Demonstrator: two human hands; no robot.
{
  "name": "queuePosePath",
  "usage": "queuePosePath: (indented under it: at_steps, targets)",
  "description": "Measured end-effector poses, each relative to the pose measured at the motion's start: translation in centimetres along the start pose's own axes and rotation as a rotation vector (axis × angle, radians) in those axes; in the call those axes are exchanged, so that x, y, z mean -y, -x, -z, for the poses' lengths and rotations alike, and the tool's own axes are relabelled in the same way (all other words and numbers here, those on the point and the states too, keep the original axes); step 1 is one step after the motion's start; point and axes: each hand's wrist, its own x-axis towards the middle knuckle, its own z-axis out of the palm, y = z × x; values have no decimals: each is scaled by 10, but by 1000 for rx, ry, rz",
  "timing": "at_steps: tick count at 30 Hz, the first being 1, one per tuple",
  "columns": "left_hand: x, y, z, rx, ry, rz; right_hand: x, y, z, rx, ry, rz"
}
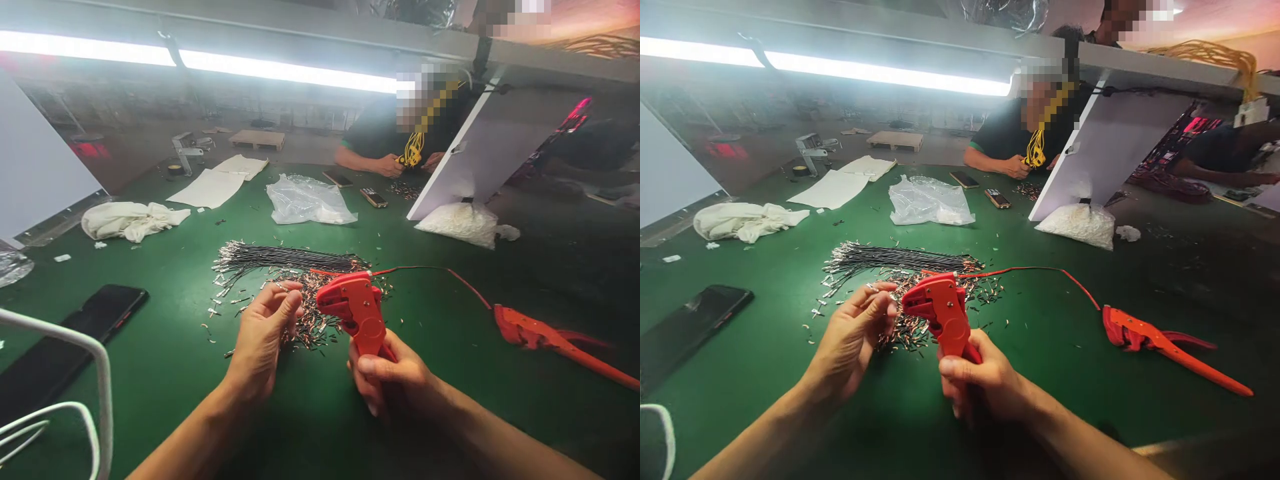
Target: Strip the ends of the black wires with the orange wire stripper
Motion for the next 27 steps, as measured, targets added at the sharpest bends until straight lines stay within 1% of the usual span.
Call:
queuePosePath:
  at_steps: [1, 2, 3, 4, 5, 6, 7, 8, 10, 13, 15, 18, 23, 25, 27]
  targets:
    - [0, -1, 2, -64, -101, -130, 0, 1, 0, -9, -16, 4]
    - [-1, -1, 4, -128, -232, -302, 1, 1, 0, -19, -37, 4]
    - [-2, -2, 6, -172, -382, -500, 1, 2, 0, -23, -58, -2]
    - [-3, -2, 7, -177, -538, -700, 1, 2, 0, -19, -76, -9]
    - [-4, -2, 9, -141, -684, -879, 2, 3, 0, -8, -90, -17]
    - [-5, -3, 10, -77, -803, -1023, 2, 3, 1, 5, -100, -25]
    - [-4, -3, 12, -4, -887, -1124, 3, 3, 1, 20, -106, -33]
    - [-4, -4, 13, 58, -939, -1187, 4, 4, 1, 34, -108, -40]
    - [-1, -7, 15, 107, -974, -1241, 5, 4, 1, 51, -109, -49]
    - [1, -9, 17, 86, -961, -1263, 6, 4, 1, 96, -128, -61]
    - [-1, -8, 15, 72, -921, -1249, 5, 4, 0, 148, -153, -60]
    - [-6, -5, 12, 106, -826, -1171, 3, 4, 1, 199, -160, -34]
    - [-11, 0, 8, 193, -735, -998, 4, 3, 2, 186, -142, -26]
    - [-12, 1, 8, 219, -739, -962, 4, 3, 2, 194, -138, -24]
    - [-12, 1, 8, 236, -758, -957, 5, 3, 2, 187, -141, -22]
